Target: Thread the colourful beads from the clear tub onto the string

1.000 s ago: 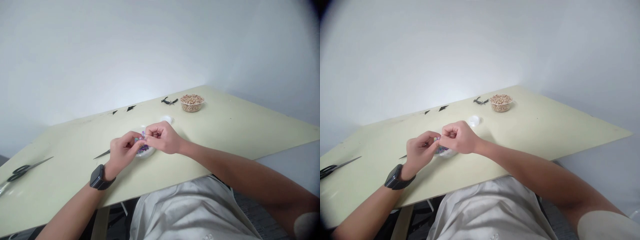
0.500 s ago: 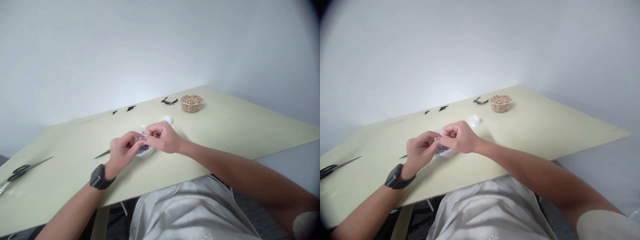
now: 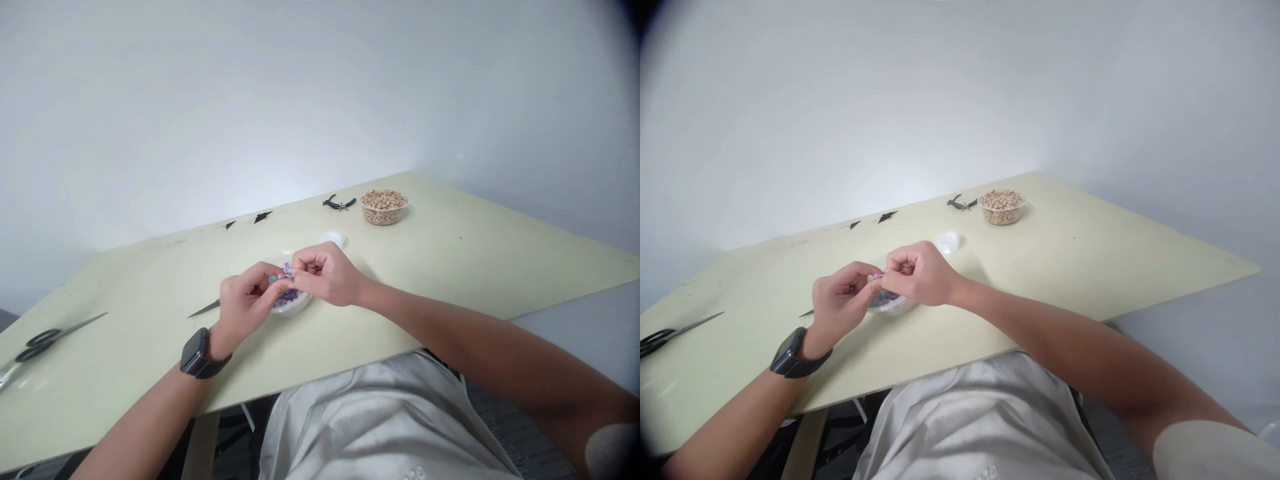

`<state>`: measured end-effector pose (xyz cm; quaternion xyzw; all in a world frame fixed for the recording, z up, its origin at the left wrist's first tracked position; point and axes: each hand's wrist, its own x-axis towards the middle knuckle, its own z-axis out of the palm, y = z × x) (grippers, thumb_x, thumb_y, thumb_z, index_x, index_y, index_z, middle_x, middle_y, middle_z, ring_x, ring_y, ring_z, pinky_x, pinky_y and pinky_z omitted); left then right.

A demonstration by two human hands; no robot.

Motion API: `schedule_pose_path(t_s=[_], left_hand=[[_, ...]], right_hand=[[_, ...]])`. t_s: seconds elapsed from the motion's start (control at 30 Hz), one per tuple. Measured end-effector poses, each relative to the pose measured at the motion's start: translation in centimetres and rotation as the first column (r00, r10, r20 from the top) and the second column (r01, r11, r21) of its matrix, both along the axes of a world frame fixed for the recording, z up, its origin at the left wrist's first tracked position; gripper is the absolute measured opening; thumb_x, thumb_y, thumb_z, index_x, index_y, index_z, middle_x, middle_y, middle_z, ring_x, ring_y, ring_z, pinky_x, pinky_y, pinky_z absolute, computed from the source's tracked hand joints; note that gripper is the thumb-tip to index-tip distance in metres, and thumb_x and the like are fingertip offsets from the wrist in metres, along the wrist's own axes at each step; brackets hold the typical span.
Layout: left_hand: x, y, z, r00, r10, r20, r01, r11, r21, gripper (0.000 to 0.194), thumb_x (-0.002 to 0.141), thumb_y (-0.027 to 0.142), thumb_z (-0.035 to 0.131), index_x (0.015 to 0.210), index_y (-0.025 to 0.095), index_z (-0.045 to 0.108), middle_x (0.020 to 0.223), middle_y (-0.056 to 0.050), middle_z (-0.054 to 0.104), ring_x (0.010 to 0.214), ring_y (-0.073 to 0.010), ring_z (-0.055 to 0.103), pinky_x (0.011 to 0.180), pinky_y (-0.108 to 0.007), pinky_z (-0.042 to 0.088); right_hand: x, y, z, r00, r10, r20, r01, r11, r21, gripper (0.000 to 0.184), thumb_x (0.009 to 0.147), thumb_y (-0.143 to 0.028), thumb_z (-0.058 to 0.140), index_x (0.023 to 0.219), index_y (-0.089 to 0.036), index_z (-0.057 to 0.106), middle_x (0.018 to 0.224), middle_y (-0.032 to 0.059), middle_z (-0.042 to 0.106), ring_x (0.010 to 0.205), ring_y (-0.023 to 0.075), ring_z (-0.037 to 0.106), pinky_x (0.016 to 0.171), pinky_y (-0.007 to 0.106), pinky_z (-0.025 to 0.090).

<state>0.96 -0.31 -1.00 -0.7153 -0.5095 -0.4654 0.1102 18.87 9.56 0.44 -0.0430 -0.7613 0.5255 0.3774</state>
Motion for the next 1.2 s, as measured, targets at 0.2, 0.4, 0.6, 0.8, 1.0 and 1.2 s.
schedule_pose_path(t_s=[0.2, 0.4, 0.6, 0.8, 1.0, 1.2], left_hand=[[0.12, -0.03, 0.12, 1.0, 0.004, 0.001, -0.004, 1.0, -0.001, 0.012, 0.091, 0.026, 0.075, 0.084, 0.018, 0.069, 0.051, 0.011, 0.038, 0.048, -0.0039, 0.032, 0.047, -0.013, 0.028], [0.18, -0.07, 0.32, 1.0, 0.003, 0.0, -0.003, 1.0, 0.003, 0.013, 0.09, 0.026, 0.075, 0.083, 0.018, 0.068, 0.05, 0.011, 0.037, 0.047, -0.0039, 0.031, 0.046, -0.013, 0.028], [0.15, -0.05, 0.22, 1.0, 0.011, 0.005, -0.011, 1.0, -0.003, 0.014, 0.09, 0.027, 0.075, 0.082, 0.018, 0.069, 0.05, 0.011, 0.038, 0.047, -0.004, 0.032, 0.046, -0.014, 0.028], [0.33, -0.05, 0.37, 1.0, 0.008, 0.009, -0.008, 1.0, -0.004, 0.016, 0.091, 0.029, 0.074, 0.081, 0.017, 0.069, 0.049, 0.01, 0.037, 0.046, -0.0042, 0.031, 0.045, -0.015, 0.028], [0.36, -0.03, 0.39, 1.0, 0.021, 0.024, -0.02, 1.0, -0.02, 0.016, 0.09, 0.029, 0.074, 0.08, 0.017, 0.07, 0.048, 0.01, 0.037, 0.046, -0.0047, 0.031, 0.045, -0.015, 0.028], [0.4, 0.02, 0.45, 1.0, 0.009, 0.025, -0.008, 1.0, -0.019, 0.014, 0.089, 0.027, 0.075, 0.08, 0.018, 0.07, 0.048, 0.01, 0.037, 0.046, -0.004, 0.031, 0.046, -0.014, 0.028]], right_hand=[[-0.06, 0.02, 0.13, 1.0, 0.0, -0.003, 0.0, 1.0, 0.008, 0.033, 0.078, -0.027, 0.065, 0.056, -0.016, 0.044, 0.053, -0.0052, 0.035, 0.051, 0.0045, 0.029, 0.047, 0.021, 0.021], [-0.03, 0.04, 0.12, 1.0, -0.005, -0.002, 0.005, 1.0, 0.002, 0.033, 0.077, -0.027, 0.066, 0.055, -0.016, 0.043, 0.053, -0.0052, 0.035, 0.05, 0.0044, 0.029, 0.047, 0.021, 0.021], [0.03, 0.0, 0.1, 1.0, -0.004, 0.004, 0.004, 1.0, 0.0, 0.034, 0.077, -0.027, 0.066, 0.055, -0.016, 0.043, 0.052, -0.0054, 0.034, 0.051, 0.0044, 0.029, 0.047, 0.021, 0.021], [-0.06, -0.07, 0.07, 1.0, 0.001, 0.006, -0.001, 1.0, -0.004, 0.033, 0.077, -0.026, 0.066, 0.055, -0.016, 0.043, 0.052, -0.0056, 0.035, 0.051, 0.0043, 0.029, 0.047, 0.021, 0.021], [-0.02, 0.0, 0.03, 1.0, 0.004, 0.005, -0.005, 1.0, 0.007, 0.032, 0.077, -0.025, 0.065, 0.056, -0.016, 0.043, 0.053, -0.0055, 0.035, 0.051, 0.0044, 0.029, 0.048, 0.021, 0.021], [0.05, 0.03, 0.04, 1.0, 0.012, 0.002, -0.013, 1.0, 0.013, 0.033, 0.078, -0.025, 0.066, 0.056, -0.016, 0.043, 0.053, -0.0056, 0.035, 0.051, 0.0046, 0.029, 0.047, 0.021, 0.021]])
